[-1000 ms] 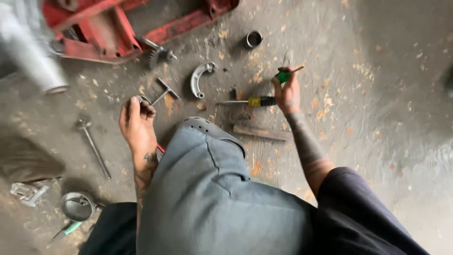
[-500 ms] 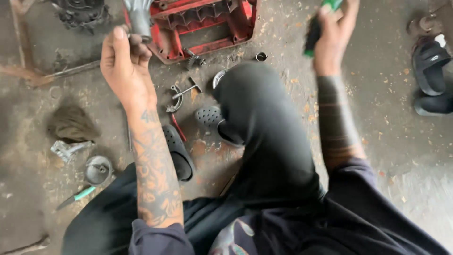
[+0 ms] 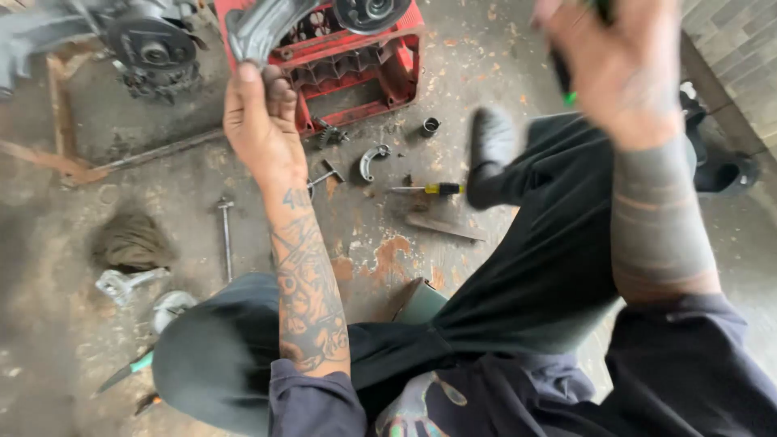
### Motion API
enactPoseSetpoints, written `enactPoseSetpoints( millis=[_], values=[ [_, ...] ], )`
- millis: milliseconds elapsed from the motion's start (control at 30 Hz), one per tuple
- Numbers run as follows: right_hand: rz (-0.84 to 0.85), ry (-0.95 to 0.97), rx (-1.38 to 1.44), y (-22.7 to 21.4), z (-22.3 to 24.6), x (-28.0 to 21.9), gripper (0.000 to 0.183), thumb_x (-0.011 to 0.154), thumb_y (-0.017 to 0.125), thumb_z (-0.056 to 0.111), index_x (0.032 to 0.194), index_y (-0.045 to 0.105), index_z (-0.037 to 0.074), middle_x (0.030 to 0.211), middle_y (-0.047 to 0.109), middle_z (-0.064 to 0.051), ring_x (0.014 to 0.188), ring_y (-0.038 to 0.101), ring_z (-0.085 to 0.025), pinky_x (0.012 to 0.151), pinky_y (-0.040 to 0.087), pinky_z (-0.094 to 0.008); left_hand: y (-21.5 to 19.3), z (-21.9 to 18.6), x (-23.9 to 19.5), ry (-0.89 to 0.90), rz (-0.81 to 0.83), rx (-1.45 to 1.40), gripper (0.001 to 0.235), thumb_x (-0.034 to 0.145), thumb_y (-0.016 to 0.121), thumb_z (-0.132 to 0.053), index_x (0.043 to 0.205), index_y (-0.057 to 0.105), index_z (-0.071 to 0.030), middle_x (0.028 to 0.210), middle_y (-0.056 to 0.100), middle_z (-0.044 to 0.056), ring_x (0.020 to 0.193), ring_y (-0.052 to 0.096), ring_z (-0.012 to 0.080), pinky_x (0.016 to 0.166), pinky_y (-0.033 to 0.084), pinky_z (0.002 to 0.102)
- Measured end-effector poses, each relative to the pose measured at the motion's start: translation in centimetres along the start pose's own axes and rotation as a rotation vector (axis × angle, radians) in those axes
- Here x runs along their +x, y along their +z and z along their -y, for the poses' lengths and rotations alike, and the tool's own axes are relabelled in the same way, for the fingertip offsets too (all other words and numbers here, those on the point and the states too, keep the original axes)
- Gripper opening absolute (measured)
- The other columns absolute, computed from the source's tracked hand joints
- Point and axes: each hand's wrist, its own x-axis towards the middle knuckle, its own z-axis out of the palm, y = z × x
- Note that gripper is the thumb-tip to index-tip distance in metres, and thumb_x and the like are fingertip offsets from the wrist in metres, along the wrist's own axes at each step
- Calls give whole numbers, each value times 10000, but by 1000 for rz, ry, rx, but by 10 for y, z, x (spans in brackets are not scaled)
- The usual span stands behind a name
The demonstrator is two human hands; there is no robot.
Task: The person sits on the floor of a motorcycle repair workshop in front of an engine mounted on a red stand. They use a screwdriver to unscrew fasteners from the engine casing, set parts on the floor, and then fit a small metal component onto a curved brake shoe part by hand.
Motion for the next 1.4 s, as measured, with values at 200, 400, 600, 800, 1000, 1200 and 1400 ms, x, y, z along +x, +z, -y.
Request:
enactPoseSetpoints(
  millis=[200, 400, 600, 800, 1000, 1200, 1400],
  values=[
    [64, 263, 596, 37, 3, 34, 487, 1037, 601, -173, 1490, 442, -87, 1128, 608, -201, 847, 477, -220, 772, 412, -333, 52, -28, 39, -65, 112, 276, 264, 966, 712, -174, 1137, 679, 25, 931, 729, 124, 761, 690, 158, 695, 594, 256],
    [33, 328, 815, 124, -37, 56, 540, 1042, 532, -69, 1554, 390, 25, 1202, 592, -145, 940, 505, -194, 853, 428, -320, 90, -41, 48, -51, 303, 648, 150, 1042, 605, -134, 1120, 674, -26, 953, 711, 75, 811, 681, 133, 720, 570, 247],
    [312, 464, 616, 150, -30, 57, 557, 982, 586, -15, 1499, 380, -33, 988, 618, -128, 748, 545, -206, 684, 448, -355, 2, 40, 55, -309, -24, 464, 216, 988, 664, -143, 1151, 679, -2, 940, 717, 102, 809, 692, 160, 748, 592, 266],
    [514, 519, 333, 171, -46, 43, 596, 950, 640, 95, 1504, 436, 14, 936, 696, -141, 663, 648, -284, 588, 506, -405, -21, 118, 96, -414, -11, 454, 248, 1001, 635, -155, 1187, 667, 7, 970, 720, 107, 823, 680, 157, 779, 601, 284],
    [647, 669, 223, 193, -53, 27, 583, 925, 656, 146, 1481, 502, 60, 991, 726, -157, 629, 672, -301, 551, 521, -401, -29, 196, 92, -565, 49, 398, 268, 999, 637, -157, 1210, 679, 3, 958, 741, 101, 799, 700, 155, 729, 583, 257],
    [588, 786, 159, 199, -53, 2, 589, 914, 663, 99, 1478, 510, 27, 1114, 722, -208, 666, 681, -314, 571, 529, -403, -5, 238, 80, -699, -19, 157, 218, 983, 681, -130, 1152, 712, 4, 920, 728, 75, 744, 654, 128, 707, 575, 252],
    [512, 776, 163, 204, -49, 2, 576, 938, 673, 85, 1485, 501, 23, 1098, 720, -202, 714, 687, -312, 598, 532, -396, -8, 249, 78, -766, -56, 9, 199, 999, 677, -176, 1133, 729, -38, 951, 725, 56, 734, 625, 110, 675, 541, 262]
  ],
)
